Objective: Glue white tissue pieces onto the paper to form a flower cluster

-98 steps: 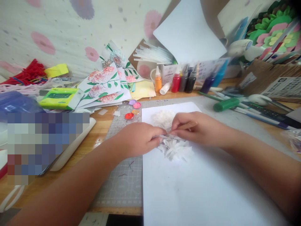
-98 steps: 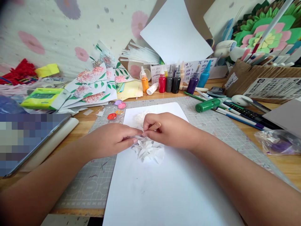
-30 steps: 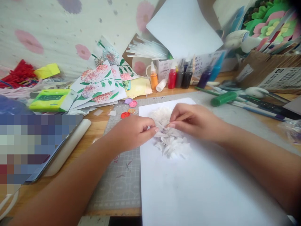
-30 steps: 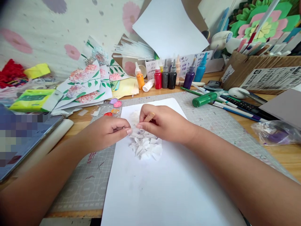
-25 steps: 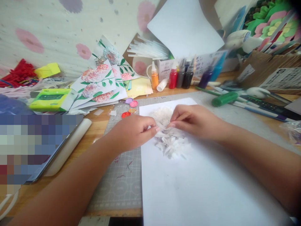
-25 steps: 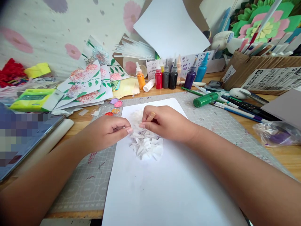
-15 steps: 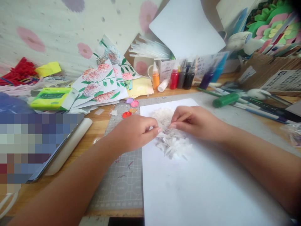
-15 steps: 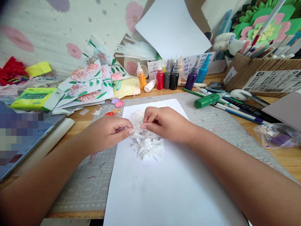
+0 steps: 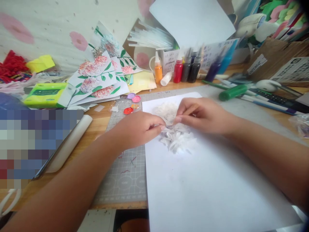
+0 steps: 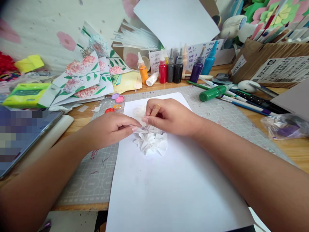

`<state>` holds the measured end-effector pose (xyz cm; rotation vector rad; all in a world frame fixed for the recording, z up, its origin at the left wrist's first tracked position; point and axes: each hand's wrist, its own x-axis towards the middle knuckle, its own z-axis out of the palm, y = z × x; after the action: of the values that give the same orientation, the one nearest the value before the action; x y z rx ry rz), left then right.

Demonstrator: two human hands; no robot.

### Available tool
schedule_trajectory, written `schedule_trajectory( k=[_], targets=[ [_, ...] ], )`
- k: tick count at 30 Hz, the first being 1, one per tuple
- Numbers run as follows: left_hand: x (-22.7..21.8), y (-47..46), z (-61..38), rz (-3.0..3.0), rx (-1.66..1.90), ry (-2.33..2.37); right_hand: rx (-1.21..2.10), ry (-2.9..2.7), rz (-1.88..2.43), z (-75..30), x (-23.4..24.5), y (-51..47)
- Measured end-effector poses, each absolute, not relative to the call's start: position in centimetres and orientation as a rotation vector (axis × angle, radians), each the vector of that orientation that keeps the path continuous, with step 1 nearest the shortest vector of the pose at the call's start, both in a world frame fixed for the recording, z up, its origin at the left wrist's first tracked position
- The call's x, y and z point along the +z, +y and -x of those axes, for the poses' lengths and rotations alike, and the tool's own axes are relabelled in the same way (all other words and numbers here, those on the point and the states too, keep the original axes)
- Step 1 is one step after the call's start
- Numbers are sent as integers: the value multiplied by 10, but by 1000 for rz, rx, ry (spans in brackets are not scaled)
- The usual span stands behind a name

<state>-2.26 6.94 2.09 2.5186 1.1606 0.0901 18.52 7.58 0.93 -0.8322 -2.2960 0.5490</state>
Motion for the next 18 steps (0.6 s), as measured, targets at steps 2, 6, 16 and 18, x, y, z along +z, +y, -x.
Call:
schedule_trajectory(
  k=[2,6,16,18],
  targets=[
    [21,69,23,-2502,98,1191,522,-2324,851,-185,8,77],
    [20,69,22,-2497,87,1193,462,-2379,855,-185,5,79],
    [28,67,18,-2458,6,1261,493,-2465,916,-183,8,78],
    [27,68,18,-2440,4,1272,488,-2486,946,-180,9,78]
  ],
)
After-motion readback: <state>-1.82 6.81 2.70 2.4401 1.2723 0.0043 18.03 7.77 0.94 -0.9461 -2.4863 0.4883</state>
